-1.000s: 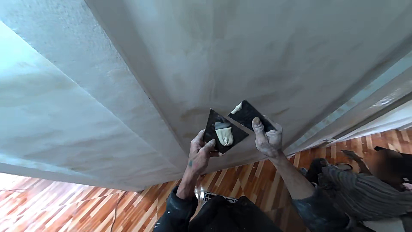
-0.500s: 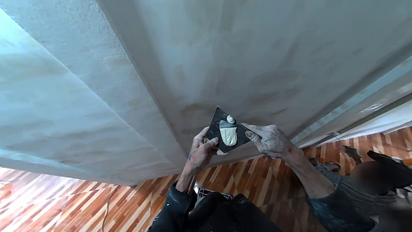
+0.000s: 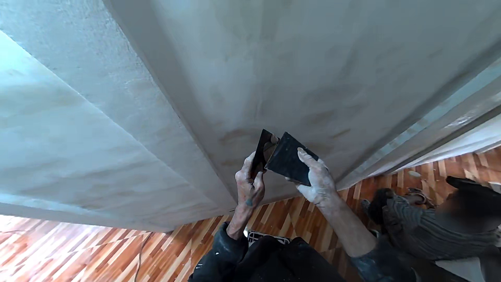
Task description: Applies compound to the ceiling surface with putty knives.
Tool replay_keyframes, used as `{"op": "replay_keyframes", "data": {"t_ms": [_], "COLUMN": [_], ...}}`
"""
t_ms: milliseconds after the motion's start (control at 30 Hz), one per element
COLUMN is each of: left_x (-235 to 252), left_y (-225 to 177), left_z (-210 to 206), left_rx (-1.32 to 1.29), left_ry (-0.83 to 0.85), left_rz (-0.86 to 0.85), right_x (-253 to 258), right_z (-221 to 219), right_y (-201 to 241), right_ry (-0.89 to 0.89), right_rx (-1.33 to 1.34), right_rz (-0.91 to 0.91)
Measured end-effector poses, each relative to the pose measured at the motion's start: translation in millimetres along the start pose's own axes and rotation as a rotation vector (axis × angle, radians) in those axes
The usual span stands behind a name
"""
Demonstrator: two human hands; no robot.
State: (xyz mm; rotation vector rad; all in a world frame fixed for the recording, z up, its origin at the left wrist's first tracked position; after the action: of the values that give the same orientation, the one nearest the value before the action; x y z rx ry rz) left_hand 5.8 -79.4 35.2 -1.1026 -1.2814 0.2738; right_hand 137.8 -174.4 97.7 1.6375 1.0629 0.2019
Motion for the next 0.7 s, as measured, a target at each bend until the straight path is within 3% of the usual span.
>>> {"op": "replay_keyframes", "data": {"t_ms": [100,200,333,433,600,700], "left_x": [-0.4,-3.8,-1.8,-6.7,-14.9,-14.8], "left_y": [1.5,0.1,2.6,13.3,27.0,29.7], "left_z": [-1.3,1.1,4.2,12.5,24.7,28.6], "left_rx": [0.093,0.354,0.475,0.41,0.139,0.042], "left_ry": [0.037,0.082,0.134,0.057,-0.029,-0.097], "left_rz": [-0.093,-0.205,-0.203,-0.076,0.151,0.271], "right_x": [0.6,-2.2,9.0,27.1,74.6,83.0], "right_z": [-7.8,-10.7,-9.3,-2.6,3.2,-13.1], "right_y": [-1.9,-3.5,26.3,81.6,206.6,270.9], "right_ry": [0.012,0.052,0.073,-0.05,-0.309,-0.432], "right_rx": [0.063,0.125,0.171,0.038,-0.487,-0.7], "right_rz": [-0.021,-0.023,0.116,0.411,1.246,1.449]}}
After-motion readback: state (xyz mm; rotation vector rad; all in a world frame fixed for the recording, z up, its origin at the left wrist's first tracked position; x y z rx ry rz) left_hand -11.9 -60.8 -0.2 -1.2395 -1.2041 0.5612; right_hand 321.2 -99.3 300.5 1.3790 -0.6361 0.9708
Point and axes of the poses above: each hand's wrist, its own x-axis towards the middle knuckle, its own z-axis out of the back of the hand, y = z × x, the point moved 1 cm from there along x, towards the middle knuckle, and after that the axes turned 14 degrees about -x, right-handed, at the moved point
